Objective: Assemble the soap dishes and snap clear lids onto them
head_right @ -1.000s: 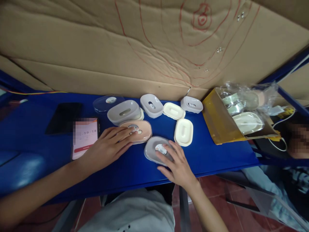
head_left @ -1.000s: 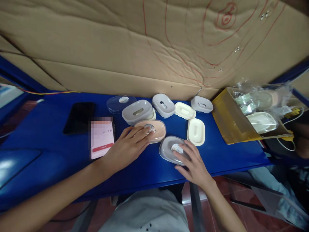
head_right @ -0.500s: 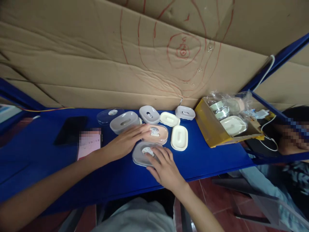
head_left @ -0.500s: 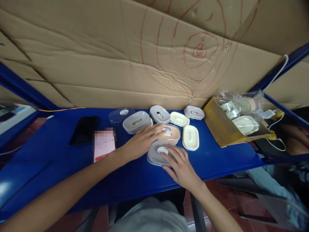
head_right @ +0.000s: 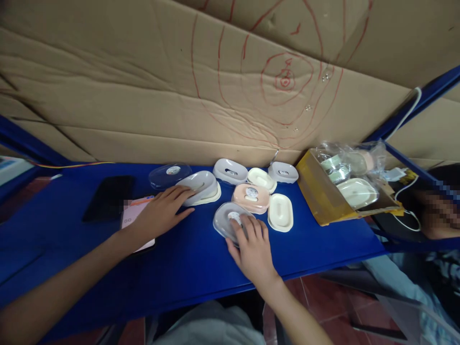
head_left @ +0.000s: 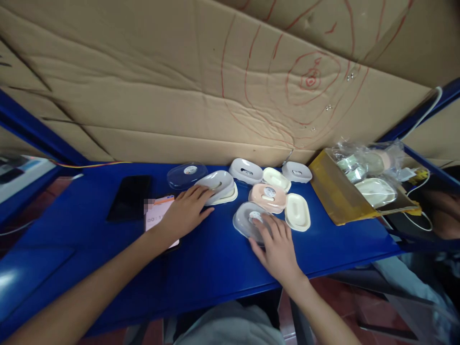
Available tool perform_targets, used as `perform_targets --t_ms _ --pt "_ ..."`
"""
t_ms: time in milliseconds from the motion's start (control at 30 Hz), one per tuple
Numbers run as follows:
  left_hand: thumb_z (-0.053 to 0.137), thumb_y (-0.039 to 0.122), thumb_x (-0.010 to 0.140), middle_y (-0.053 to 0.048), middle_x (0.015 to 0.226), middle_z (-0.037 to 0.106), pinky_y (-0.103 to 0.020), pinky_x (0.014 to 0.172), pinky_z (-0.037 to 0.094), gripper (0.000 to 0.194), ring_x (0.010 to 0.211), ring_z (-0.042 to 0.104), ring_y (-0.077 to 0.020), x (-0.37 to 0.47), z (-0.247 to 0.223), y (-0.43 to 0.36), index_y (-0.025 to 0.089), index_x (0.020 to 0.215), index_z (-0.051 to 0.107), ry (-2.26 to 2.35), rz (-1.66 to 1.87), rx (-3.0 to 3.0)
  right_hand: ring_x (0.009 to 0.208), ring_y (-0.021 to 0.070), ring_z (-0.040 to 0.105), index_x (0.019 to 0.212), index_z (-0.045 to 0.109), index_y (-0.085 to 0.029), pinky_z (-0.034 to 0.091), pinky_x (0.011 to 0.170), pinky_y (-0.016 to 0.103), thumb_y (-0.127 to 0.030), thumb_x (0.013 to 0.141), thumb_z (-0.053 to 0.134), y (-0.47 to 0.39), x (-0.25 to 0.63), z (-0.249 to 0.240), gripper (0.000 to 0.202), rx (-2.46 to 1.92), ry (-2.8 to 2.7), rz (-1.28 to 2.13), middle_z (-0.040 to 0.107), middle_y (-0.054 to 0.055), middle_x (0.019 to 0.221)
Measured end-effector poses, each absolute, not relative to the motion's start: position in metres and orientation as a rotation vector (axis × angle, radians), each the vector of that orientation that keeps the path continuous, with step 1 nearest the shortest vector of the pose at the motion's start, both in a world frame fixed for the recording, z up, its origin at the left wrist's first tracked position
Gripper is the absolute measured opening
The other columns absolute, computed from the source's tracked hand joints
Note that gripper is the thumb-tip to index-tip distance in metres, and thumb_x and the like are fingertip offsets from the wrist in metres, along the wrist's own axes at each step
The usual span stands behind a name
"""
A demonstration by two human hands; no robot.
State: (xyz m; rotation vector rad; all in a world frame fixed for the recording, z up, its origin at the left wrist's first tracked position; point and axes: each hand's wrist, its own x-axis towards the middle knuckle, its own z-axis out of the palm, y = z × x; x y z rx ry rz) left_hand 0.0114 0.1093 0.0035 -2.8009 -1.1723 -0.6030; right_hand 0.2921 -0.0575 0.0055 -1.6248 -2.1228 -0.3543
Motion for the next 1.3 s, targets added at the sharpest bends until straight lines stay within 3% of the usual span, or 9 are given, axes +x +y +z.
perform_targets --t_ms 200,400,500,667,833,933,1033,1200,1300 --pt "0.054 0.028 0.106 -0.014 0.138 0.071 -0.048 0.104 0.058 0.022 0.131 0.066 -0.0333 0.008 0.009 0.099 0.021 0.121 0.069 -1.088 -0.588 -2.919 0.142 0.0364 0.060 0.156 0.054 -0.023 0.045 0.119 0.057 -0.035 0.113 0.056 -0.036 0.317 0.006 0.045 -1.710 -2.112 -0.406 0.066 0.015 0.153" --pt "0.053 0.025 0.110 -0.010 0.142 0.072 -0.048 0.111 0.054 0.027 0.140 0.063 -0.0317 0.005 0.003 0.090 0.025 0.132 0.068 -0.967 -0.593 -3.004 0.154 0.0381 0.050 0.163 0.048 -0.011 0.036 0.127 0.061 -0.016 0.110 0.051 -0.013 0.303 0.014 0.053 -1.815 -2.185 -0.500 0.054 0.020 0.166" --pt "0.053 0.024 0.111 -0.010 0.142 0.072 -0.050 0.113 0.052 0.031 0.140 0.063 -0.0313 0.004 0.001 0.084 0.024 0.139 0.066 -0.899 -0.597 -3.035 0.157 0.0361 0.047 0.165 0.047 -0.013 0.035 0.130 0.060 -0.021 0.110 0.057 0.005 0.287 0.022 0.057 -1.612 -2.465 -0.441 0.049 0.017 0.171" --pt "0.058 0.029 0.110 -0.015 0.153 0.062 -0.055 0.116 0.051 0.031 0.141 0.060 -0.0340 -0.003 0.005 0.082 0.024 0.140 0.065 -0.872 -0.697 -3.043 0.144 0.0337 0.063 0.154 0.062 -0.015 0.045 0.127 0.055 -0.028 0.108 0.065 0.030 0.280 0.029 0.047 -1.465 -2.639 -0.346 0.059 0.017 0.163" --pt "0.061 0.040 0.110 -0.018 0.157 0.058 -0.059 0.117 0.051 0.033 0.147 0.054 -0.0394 -0.010 0.005 0.087 0.022 0.137 0.067 -0.884 -0.728 -3.006 0.150 0.0346 0.058 0.157 0.059 -0.014 0.033 0.132 0.065 -0.033 0.113 0.058 0.024 0.285 0.024 0.047 -1.421 -2.593 -0.325 0.058 0.019 0.164" --pt "0.055 0.048 0.112 -0.016 0.155 0.061 -0.055 0.116 0.052 0.037 0.140 0.061 -0.0364 -0.012 0.007 0.091 0.023 0.136 0.067 -0.949 -0.728 -3.023 0.157 0.0330 0.050 0.157 0.059 -0.020 0.028 0.134 0.066 -0.022 0.113 0.056 0.019 0.281 0.018 0.044 -1.325 -2.610 -0.290 0.055 0.015 0.167" --pt "0.046 0.046 0.114 -0.016 0.155 0.061 -0.054 0.118 0.050 0.042 0.140 0.062 -0.0354 -0.016 0.014 0.103 0.022 0.144 0.064 -1.263 -0.745 -2.892 0.153 0.0288 0.055 0.153 0.062 -0.020 0.029 0.135 0.061 -0.013 0.110 0.055 0.018 0.276 0.012 0.044 -1.217 -2.614 -0.214 0.065 0.014 0.158" --pt "0.061 0.049 0.105 -0.027 0.175 0.035 -0.070 0.125 0.035 0.071 0.161 0.035 -0.0503 -0.022 0.020 0.145 0.018 0.166 0.043 -1.878 -0.391 -2.590 0.140 0.0259 0.066 0.139 0.070 -0.020 0.026 0.135 0.061 -0.032 0.115 0.057 0.015 0.271 0.012 0.030 -1.026 -2.571 -0.052 0.076 0.013 0.141" --pt "0.070 0.055 0.098 -0.030 0.169 0.043 -0.073 0.119 0.040 0.079 0.156 0.043 -0.0546 -0.024 0.023 0.173 0.018 0.165 0.046 -1.942 -0.309 -2.623 0.137 0.0237 0.067 0.142 0.068 -0.020 0.026 0.135 0.057 -0.043 0.115 0.057 0.013 0.271 0.016 0.037 -0.940 -2.560 0.071 0.077 0.011 0.140"
